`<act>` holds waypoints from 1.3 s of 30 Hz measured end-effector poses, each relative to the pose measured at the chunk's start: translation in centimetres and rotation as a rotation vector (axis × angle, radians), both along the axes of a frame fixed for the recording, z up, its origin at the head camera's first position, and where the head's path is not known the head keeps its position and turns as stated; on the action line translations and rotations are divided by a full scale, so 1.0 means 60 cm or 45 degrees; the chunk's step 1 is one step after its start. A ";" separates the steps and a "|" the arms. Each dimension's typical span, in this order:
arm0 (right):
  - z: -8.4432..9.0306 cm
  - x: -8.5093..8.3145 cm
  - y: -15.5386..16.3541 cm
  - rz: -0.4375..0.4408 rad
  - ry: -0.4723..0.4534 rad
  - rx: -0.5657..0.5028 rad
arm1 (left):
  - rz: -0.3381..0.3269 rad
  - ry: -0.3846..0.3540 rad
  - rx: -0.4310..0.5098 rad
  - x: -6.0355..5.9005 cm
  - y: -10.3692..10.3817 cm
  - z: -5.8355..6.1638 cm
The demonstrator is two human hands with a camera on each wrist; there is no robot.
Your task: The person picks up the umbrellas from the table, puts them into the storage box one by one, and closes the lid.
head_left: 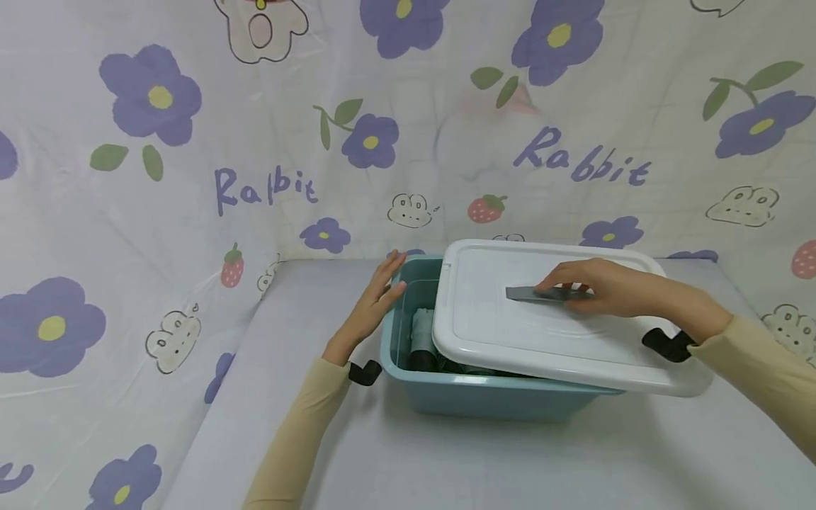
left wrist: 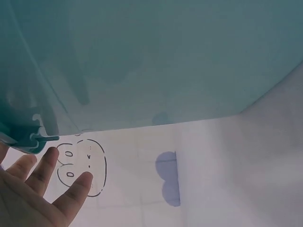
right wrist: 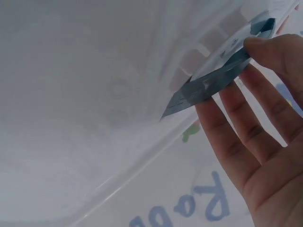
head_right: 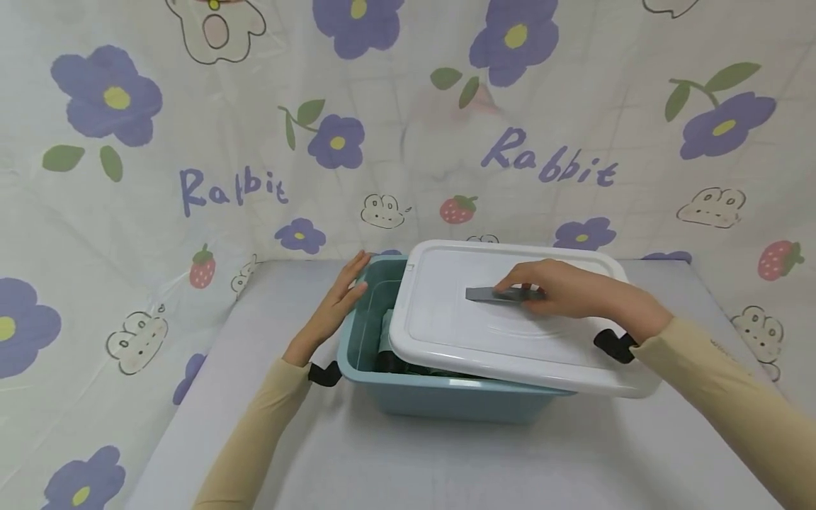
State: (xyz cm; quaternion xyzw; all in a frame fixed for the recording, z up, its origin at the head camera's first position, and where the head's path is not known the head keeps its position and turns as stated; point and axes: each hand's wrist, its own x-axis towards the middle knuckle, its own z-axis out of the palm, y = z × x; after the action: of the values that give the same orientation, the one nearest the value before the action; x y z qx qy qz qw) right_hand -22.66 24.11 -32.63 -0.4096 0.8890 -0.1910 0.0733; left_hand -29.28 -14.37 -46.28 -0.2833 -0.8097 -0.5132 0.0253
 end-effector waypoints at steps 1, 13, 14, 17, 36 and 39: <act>0.000 -0.002 -0.005 0.008 0.004 0.004 | 0.004 0.002 0.008 0.000 0.000 -0.001; 0.004 -0.015 -0.066 0.088 0.053 0.046 | -0.026 -0.016 0.064 0.032 0.000 0.028; 0.004 -0.016 -0.070 0.094 0.058 0.048 | -0.032 -0.020 0.068 0.038 0.002 0.036; 0.001 -0.020 -0.081 0.113 0.061 0.041 | -0.049 -0.015 0.068 0.049 0.003 0.051; -0.015 -0.013 -0.127 0.067 0.021 0.111 | -0.152 -0.013 0.067 0.060 -0.009 0.055; -0.017 -0.009 -0.118 0.030 0.051 0.137 | -0.148 -0.018 0.068 0.061 -0.008 0.055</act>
State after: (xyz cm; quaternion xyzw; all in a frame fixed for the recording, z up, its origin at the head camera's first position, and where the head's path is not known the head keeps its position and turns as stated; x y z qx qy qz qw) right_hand -23.18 17.04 -33.66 -0.4194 0.8943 -0.1338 0.0796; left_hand -25.61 -14.86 -42.96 -0.3256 -0.7780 -0.5373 -0.0026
